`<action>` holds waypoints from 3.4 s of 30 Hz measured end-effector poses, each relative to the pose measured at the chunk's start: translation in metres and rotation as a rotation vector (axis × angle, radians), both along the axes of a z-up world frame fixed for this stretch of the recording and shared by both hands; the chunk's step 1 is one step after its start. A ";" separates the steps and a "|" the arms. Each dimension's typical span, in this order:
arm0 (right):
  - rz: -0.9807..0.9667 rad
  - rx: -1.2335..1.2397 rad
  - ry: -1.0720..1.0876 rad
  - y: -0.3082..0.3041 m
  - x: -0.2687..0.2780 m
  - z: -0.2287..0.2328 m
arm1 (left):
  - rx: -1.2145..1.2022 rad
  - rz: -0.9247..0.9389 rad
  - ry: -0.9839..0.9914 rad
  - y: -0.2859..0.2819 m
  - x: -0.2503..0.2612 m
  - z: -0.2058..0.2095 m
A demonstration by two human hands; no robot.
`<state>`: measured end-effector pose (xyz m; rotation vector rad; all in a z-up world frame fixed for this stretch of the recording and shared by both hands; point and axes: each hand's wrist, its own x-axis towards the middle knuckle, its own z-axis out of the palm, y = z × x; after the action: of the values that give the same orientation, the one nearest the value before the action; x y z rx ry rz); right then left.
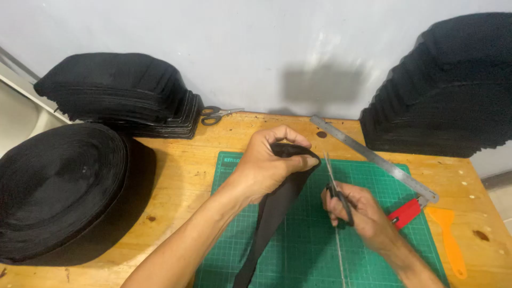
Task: Cutting a piece of black fabric using scissors on a cutting mat.
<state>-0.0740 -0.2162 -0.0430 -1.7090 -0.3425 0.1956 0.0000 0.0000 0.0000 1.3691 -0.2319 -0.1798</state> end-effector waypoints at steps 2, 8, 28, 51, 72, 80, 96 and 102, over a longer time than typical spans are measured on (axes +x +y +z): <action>-0.054 0.006 0.048 0.001 -0.002 -0.005 | -0.020 0.032 0.017 -0.002 0.000 -0.001; -0.118 0.060 0.083 0.004 0.004 -0.008 | -0.112 0.147 0.198 -0.010 -0.002 0.010; -0.447 0.420 0.087 -0.001 0.011 -0.015 | -0.094 0.117 0.255 -0.005 0.019 -0.028; -0.719 0.471 0.274 0.002 0.020 -0.007 | -0.128 0.064 0.474 -0.010 0.020 -0.026; -0.508 0.443 0.234 0.002 0.013 -0.006 | -0.081 -0.190 0.510 -0.018 -0.003 -0.006; -0.251 0.371 0.257 -0.011 0.013 -0.008 | -0.027 -0.028 0.231 -0.005 0.007 -0.001; 0.007 0.069 0.276 -0.005 0.013 0.006 | 0.139 -0.043 0.290 0.015 0.020 0.002; 0.038 0.030 0.273 -0.002 0.012 0.004 | 0.116 -0.063 0.293 0.012 0.019 -0.002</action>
<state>-0.0620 -0.2186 -0.0390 -1.6218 -0.1743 0.4445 0.0187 0.0125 -0.0018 1.4320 -0.0193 -0.4478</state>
